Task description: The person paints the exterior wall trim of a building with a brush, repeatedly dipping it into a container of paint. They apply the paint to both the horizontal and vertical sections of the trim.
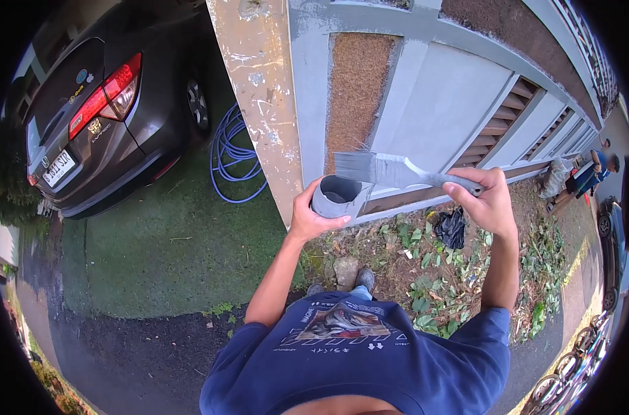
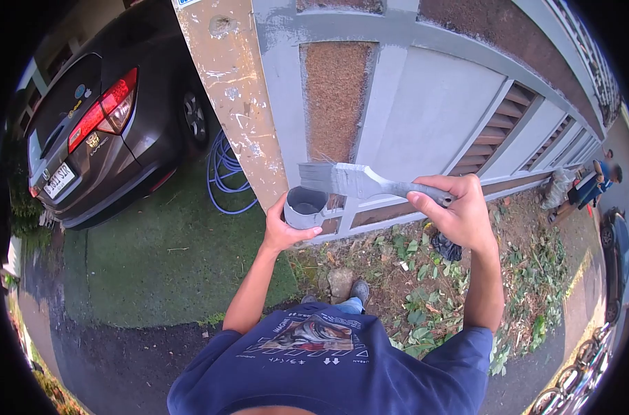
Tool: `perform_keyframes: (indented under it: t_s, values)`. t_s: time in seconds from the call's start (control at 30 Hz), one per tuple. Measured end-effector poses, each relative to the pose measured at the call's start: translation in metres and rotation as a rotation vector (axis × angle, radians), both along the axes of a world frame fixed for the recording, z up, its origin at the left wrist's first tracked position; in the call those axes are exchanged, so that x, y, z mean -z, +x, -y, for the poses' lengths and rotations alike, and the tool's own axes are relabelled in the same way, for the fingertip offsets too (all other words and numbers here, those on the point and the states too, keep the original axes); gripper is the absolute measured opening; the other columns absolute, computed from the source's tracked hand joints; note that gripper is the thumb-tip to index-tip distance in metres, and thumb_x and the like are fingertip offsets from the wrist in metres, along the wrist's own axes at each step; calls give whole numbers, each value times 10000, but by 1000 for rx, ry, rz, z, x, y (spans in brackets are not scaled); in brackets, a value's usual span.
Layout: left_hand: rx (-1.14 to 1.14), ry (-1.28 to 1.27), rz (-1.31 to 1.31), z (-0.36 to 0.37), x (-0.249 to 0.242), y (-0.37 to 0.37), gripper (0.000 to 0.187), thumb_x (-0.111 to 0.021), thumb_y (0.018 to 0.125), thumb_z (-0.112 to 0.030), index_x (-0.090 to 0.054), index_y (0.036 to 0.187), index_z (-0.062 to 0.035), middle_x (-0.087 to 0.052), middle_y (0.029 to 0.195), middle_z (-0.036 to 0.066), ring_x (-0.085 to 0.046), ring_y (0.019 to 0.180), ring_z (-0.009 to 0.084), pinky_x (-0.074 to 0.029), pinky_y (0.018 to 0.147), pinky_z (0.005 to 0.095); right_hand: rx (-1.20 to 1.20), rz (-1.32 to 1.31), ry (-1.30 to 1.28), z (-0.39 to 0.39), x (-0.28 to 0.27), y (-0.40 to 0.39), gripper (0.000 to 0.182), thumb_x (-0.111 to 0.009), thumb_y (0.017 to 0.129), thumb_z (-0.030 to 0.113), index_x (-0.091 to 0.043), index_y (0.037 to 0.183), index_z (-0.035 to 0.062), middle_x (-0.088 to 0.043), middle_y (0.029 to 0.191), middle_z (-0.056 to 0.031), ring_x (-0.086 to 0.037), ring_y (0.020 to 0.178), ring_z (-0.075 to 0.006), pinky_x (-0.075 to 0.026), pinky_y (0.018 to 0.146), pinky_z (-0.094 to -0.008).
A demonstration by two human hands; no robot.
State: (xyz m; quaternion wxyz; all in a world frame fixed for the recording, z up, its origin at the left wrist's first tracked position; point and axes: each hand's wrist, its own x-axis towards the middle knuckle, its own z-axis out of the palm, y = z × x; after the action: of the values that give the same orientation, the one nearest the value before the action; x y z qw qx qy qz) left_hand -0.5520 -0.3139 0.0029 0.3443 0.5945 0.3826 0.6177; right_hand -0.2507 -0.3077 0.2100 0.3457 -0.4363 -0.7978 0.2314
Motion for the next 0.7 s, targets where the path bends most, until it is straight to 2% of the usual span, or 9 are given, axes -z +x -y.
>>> perform_keyframes:
  t_s: [0.03,0.13,0.37,0.53,0.67,0.7]
  values:
    - [-3,-12,19,-1,-2,0,780,-917,578,-155,-571,1250,36,-680,1125,113,-645,1038,173,-501,947,340,7,-25,-33,-3,-1,2,264,-767,832,181,-733,955,-51,-673,658,-56,-556,610,-58,-448,549,-256]
    - [25,-16,49,-13,-8,1,749,-914,589,-163,-581,1233,27,-681,1120,104,-649,1021,167,-506,937,339,27,-63,-4,-10,0,2,273,-765,837,187,-732,968,-50,-676,691,-41,-557,637,-62,-441,564,-247]
    - [54,17,84,-47,-31,22,713,-905,608,-165,-590,1225,7,-682,1105,92,-642,1007,159,-506,914,333,103,-196,28,-39,-4,13,259,-761,842,187,-740,963,-40,-618,669,15,-507,625,-53,-394,555,-229]
    - [98,2,134,-69,-42,47,713,-904,615,-175,-589,1230,-1,-673,1116,80,-631,1025,158,-495,923,329,241,-320,190,-81,-18,29,276,-762,842,182,-738,992,-48,-595,666,36,-478,619,-34,-359,544,-212]
    - [78,-46,134,-80,-29,62,719,-910,607,-178,-591,1227,-2,-673,1129,85,-633,1041,169,-495,936,340,321,-323,366,-138,-24,44,301,-754,861,214,-735,1007,-49,-550,626,67,-436,563,-26,-317,485,-224]
    - [69,-61,142,-84,-23,65,718,-913,605,-183,-594,1221,1,-674,1127,89,-638,1038,175,-499,932,343,341,-294,404,-147,-28,43,319,-759,862,245,-737,1011,-37,-545,605,63,-443,550,-27,-334,480,-224]
